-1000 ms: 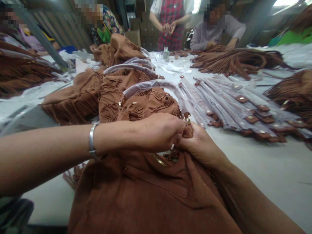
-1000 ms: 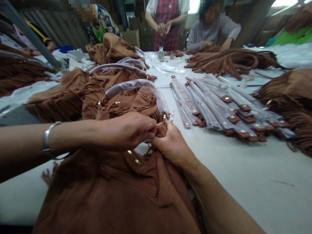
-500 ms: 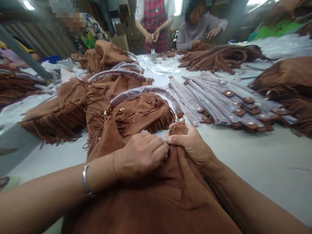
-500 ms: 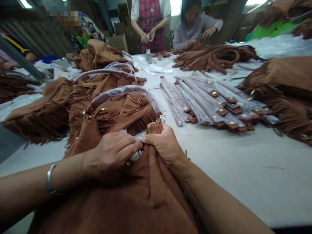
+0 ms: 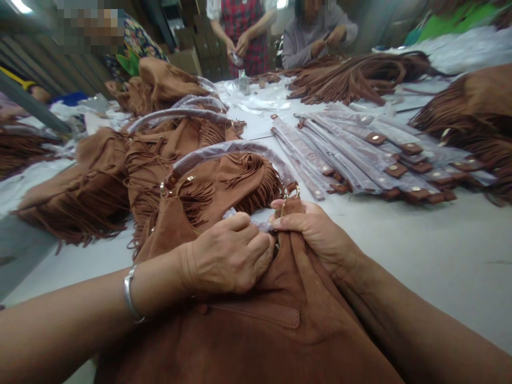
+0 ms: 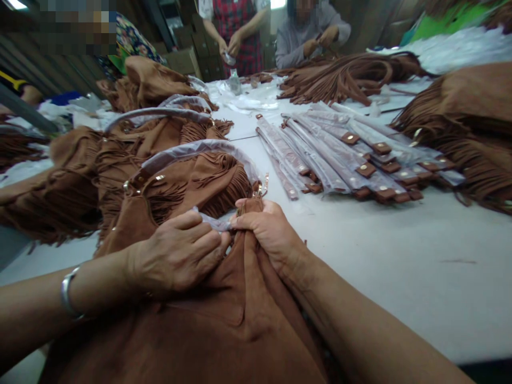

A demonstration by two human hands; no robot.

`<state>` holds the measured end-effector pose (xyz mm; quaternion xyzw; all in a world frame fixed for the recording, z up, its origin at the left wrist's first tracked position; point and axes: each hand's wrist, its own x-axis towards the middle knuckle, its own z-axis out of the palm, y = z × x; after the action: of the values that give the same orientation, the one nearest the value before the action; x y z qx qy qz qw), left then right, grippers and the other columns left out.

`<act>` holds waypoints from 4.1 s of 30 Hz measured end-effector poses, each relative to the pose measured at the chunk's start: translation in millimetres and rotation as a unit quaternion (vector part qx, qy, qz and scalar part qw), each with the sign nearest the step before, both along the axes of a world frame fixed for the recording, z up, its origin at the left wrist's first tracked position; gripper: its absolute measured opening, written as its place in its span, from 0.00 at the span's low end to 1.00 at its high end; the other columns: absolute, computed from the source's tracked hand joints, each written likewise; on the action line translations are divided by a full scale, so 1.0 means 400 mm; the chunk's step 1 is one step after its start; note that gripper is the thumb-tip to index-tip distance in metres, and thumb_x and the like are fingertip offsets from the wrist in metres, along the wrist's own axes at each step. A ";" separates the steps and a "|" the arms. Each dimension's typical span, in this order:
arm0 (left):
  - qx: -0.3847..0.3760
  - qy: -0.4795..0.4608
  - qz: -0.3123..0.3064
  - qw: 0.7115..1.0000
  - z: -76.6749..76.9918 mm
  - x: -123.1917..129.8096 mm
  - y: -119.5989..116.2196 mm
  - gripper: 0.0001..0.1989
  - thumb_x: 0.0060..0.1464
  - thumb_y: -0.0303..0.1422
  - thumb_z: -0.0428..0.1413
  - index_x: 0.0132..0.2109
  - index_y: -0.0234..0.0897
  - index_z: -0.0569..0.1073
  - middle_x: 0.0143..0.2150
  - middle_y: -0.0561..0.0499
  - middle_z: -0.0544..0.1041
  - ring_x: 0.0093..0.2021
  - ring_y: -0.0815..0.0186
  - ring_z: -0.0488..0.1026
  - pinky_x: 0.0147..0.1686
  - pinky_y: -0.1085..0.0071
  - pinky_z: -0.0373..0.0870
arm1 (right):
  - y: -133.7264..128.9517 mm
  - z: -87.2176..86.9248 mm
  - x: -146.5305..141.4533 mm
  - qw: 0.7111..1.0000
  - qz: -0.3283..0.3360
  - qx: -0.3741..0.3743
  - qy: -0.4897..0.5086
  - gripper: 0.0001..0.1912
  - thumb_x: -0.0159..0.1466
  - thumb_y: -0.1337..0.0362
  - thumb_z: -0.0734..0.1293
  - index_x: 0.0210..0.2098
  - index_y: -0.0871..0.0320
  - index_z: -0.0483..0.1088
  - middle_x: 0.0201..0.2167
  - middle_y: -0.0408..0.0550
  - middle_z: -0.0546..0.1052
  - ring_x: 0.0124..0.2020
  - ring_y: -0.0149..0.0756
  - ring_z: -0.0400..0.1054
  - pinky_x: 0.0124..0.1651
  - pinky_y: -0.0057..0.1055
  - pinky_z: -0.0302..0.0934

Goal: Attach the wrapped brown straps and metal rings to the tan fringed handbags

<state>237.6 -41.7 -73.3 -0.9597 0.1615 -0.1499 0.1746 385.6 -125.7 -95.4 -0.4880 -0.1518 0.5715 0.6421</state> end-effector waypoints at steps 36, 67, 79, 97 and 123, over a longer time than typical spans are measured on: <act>-0.860 -0.018 0.339 0.381 0.053 -0.025 -0.042 0.13 0.44 0.33 0.60 0.37 0.30 0.77 0.27 0.49 0.73 0.23 0.74 0.66 0.22 0.78 0.60 | -0.001 0.003 -0.013 0.994 -0.010 0.082 0.073 0.23 0.46 0.73 0.74 0.39 0.59 0.65 0.22 0.40 0.72 0.21 0.29 0.67 0.25 0.24 0.65; -0.497 0.007 0.351 0.794 -0.026 -0.025 -0.011 0.15 0.44 0.24 0.53 0.40 0.40 0.75 0.37 0.50 0.73 0.39 0.64 0.70 0.37 0.71 0.65 | -0.002 0.001 -0.006 0.984 0.030 0.079 0.158 0.17 0.50 0.74 0.69 0.39 0.59 0.65 0.23 0.41 0.72 0.18 0.29 0.67 0.22 0.23 0.67; -0.848 -0.047 0.280 0.447 0.010 -0.009 -0.021 0.15 0.45 0.38 0.61 0.34 0.29 0.71 0.27 0.54 0.69 0.23 0.77 0.61 0.22 0.80 0.57 | -0.006 -0.004 -0.023 0.986 0.007 0.122 0.114 0.19 0.52 0.73 0.71 0.42 0.59 0.64 0.26 0.43 0.72 0.22 0.29 0.68 0.26 0.25 0.67; -0.877 -0.129 0.289 0.363 -0.031 0.055 -0.055 0.13 0.39 0.34 0.62 0.23 0.31 0.67 0.18 0.56 0.67 0.16 0.78 0.58 0.17 0.80 0.51 | -0.001 -0.001 -0.018 0.991 -0.009 0.081 0.103 0.21 0.48 0.76 0.70 0.40 0.60 0.63 0.25 0.45 0.74 0.21 0.32 0.69 0.26 0.25 0.67; -0.752 -0.195 0.252 0.577 -0.069 0.017 -0.037 0.09 0.45 0.35 0.61 0.28 0.32 0.75 0.25 0.53 0.73 0.27 0.72 0.67 0.27 0.77 0.63 | 0.002 -0.022 0.013 0.954 0.233 0.044 0.185 0.12 0.51 0.72 0.70 0.35 0.64 0.67 0.24 0.46 0.73 0.18 0.26 0.67 0.21 0.19 0.64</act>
<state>244.2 -56.7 -100.8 -0.6965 -0.2953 -0.3510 -0.5518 390.9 -125.0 -104.0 -0.2958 -0.1647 0.7786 0.5283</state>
